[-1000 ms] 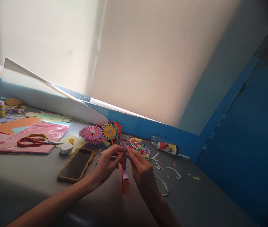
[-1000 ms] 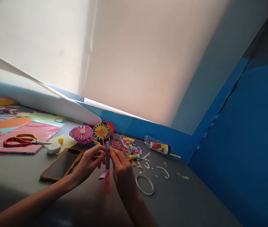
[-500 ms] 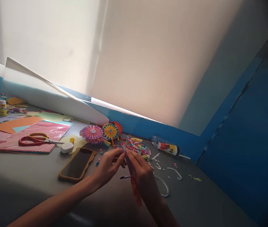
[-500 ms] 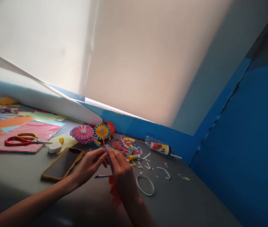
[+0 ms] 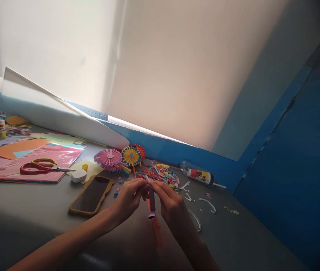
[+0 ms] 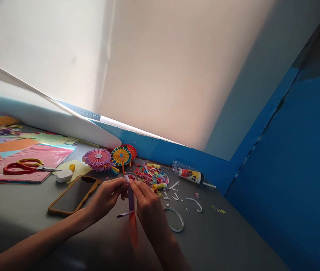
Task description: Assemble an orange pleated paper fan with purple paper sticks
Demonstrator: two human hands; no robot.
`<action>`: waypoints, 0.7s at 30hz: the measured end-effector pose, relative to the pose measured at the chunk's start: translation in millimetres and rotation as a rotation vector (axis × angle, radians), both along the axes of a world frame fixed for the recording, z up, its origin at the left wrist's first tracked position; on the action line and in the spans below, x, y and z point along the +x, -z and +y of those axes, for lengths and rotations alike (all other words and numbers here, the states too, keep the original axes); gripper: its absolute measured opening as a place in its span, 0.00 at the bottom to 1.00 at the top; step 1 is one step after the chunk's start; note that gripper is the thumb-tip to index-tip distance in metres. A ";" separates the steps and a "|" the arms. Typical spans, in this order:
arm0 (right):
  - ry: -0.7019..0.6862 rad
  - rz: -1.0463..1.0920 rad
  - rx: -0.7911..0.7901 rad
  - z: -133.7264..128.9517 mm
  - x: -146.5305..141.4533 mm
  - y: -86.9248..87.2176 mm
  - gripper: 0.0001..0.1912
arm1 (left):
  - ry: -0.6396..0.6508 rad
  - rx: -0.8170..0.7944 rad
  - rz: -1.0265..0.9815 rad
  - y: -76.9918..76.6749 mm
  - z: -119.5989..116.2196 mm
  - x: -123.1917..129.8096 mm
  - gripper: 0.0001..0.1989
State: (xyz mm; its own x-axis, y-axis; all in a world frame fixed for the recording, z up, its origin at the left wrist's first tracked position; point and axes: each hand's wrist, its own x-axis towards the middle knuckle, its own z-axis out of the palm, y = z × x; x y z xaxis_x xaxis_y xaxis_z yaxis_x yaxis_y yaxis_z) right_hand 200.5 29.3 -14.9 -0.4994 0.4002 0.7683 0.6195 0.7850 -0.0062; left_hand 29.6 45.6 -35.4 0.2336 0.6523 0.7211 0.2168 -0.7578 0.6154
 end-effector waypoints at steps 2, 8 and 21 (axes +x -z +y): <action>0.010 -0.015 0.022 -0.4 -0.5 0.3 0.21 | -0.006 0.015 0.014 -0.4 -0.3 -0.6 0.13; 0.032 -0.045 0.047 -1.7 -0.4 1.9 0.22 | -0.021 0.097 0.071 0.3 -0.1 -1.5 0.11; -0.007 -0.030 -0.094 -3.4 6.3 -0.9 0.25 | -0.055 0.082 0.128 -3.9 -3.9 -0.4 0.12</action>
State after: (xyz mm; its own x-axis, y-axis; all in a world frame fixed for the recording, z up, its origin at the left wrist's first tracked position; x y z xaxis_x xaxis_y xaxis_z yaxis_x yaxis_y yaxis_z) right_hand 206.9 25.9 -14.0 -0.5250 0.4665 0.7119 0.6152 0.7860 -0.0614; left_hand 29.3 41.8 -31.5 0.2923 0.6067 0.7393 0.3320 -0.7893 0.5165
